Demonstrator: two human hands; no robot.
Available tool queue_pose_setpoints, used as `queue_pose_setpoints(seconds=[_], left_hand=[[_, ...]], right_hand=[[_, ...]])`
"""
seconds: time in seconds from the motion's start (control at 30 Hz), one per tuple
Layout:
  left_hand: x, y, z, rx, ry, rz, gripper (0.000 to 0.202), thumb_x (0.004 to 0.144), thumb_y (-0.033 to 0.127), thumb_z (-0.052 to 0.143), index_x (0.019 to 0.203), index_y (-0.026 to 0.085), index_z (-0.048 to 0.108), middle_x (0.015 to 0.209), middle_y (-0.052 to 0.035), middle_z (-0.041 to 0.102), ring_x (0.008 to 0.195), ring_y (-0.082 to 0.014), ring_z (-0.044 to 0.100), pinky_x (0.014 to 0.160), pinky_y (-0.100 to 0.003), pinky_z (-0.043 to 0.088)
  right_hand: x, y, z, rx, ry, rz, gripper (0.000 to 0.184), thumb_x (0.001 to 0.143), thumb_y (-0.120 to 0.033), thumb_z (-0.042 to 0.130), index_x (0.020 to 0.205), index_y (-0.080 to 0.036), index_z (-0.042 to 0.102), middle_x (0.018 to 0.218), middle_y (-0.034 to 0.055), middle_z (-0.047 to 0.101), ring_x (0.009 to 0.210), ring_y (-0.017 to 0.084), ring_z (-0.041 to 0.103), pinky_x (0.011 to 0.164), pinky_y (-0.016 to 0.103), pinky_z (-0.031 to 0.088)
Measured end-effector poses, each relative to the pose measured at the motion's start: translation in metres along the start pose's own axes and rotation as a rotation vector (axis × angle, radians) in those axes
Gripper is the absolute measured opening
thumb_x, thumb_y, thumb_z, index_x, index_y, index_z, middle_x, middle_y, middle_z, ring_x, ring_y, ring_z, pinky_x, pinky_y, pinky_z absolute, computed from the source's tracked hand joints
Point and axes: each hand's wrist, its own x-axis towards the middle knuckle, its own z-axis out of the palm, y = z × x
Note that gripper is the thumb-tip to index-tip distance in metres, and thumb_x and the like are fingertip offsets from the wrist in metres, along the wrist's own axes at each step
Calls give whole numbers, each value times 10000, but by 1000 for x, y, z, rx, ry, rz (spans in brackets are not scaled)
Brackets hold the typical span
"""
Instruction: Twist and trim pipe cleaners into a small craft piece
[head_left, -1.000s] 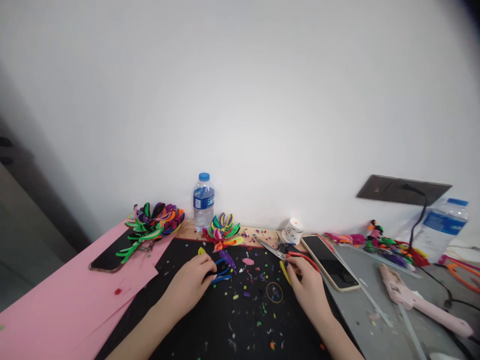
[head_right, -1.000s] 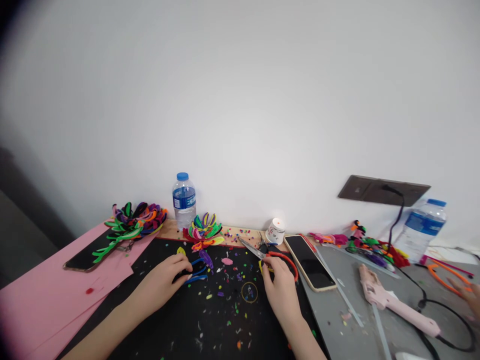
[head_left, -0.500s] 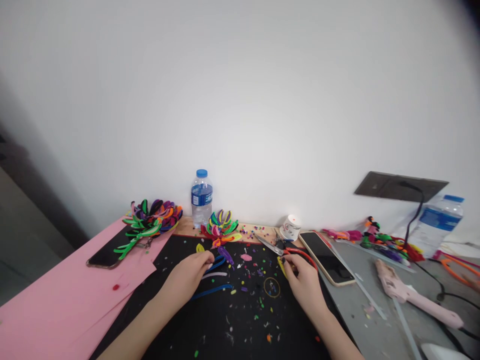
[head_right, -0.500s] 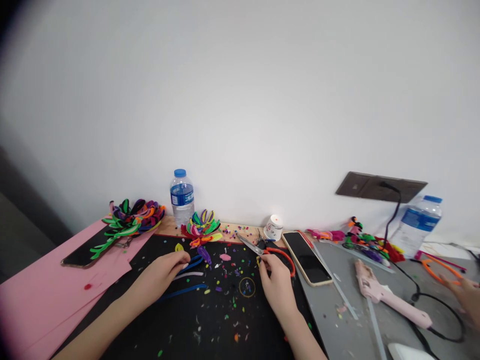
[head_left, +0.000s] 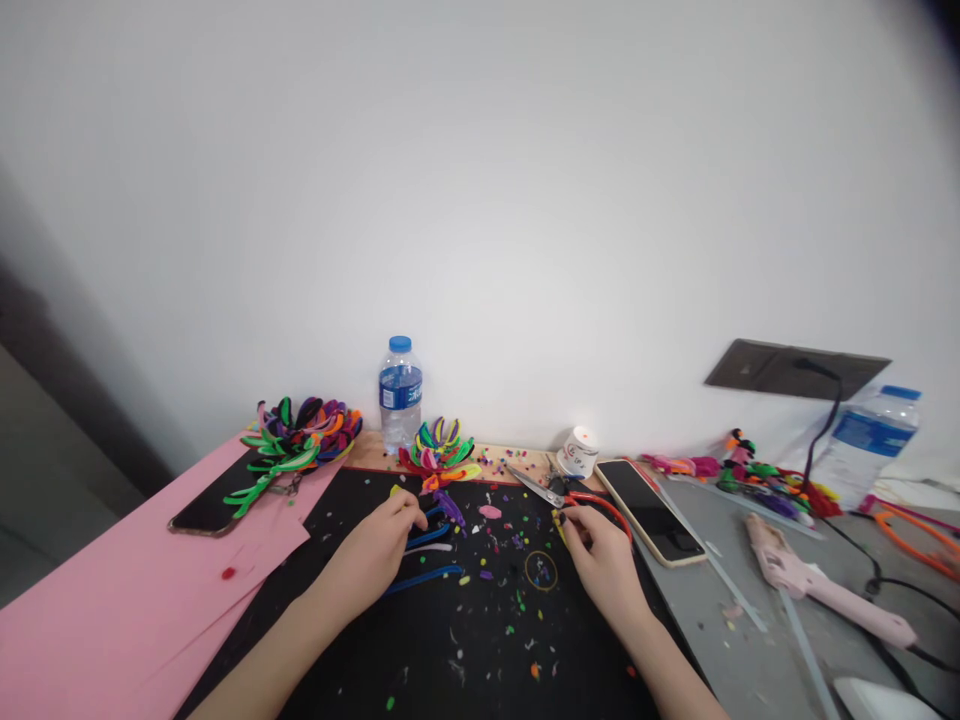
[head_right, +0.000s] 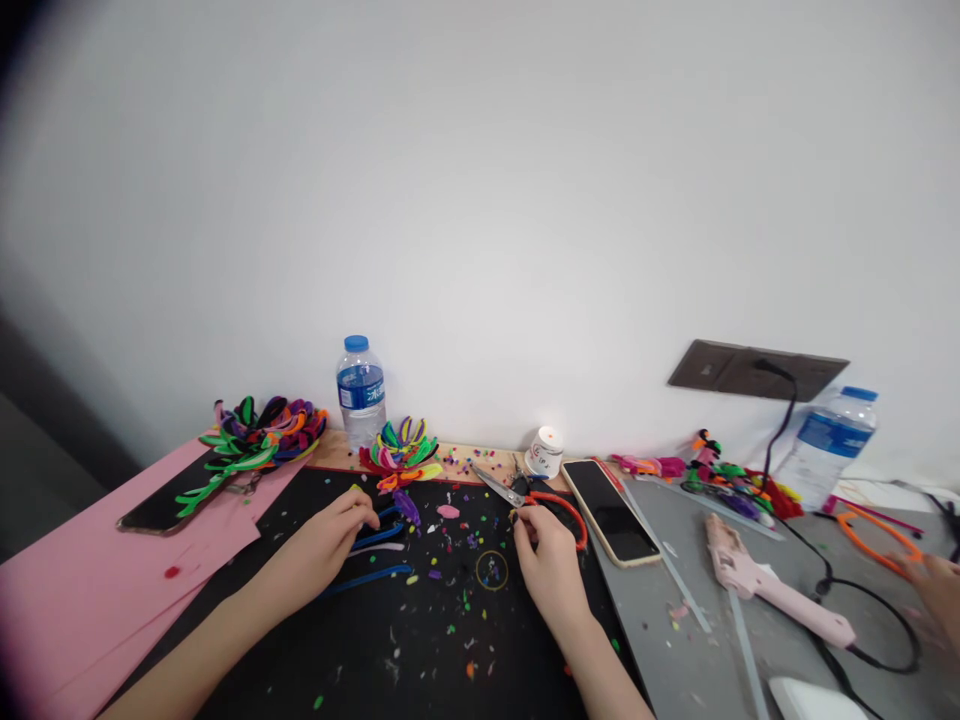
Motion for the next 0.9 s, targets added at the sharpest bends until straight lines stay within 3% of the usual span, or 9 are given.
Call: queue_pose_setpoints(seconds=[0.23,0.47,0.9], left_hand=[[0,3,-4,53,-61,-35,53,747,190,512,770,202,558,904,-18,520,762,-162,522,694,-258,396],[2,3,-7,81,-54,-68,29,764,208,512,736,202,517,805,6,530,677,-145,498,610,-231,354],[2,4,-3,17,72,-30,79,804,245,473,737,204,483,783,-5,526,766,-168,506,693,-264,389]], right_hand=[[1,2,1,0,-20,6,160,820,-229,422,816,-180,574,780,56,631,653,187,579,611,302,462],[0,1,-1,0,-37,9,176,827,-232,404,800,-179,570,764,55,620,650,186,571,604,304,451],[-3,-9,2,-28,-40,-35,164,827,-216,404,816,-184,564,718,37,597,636,180,563,595,293,442]])
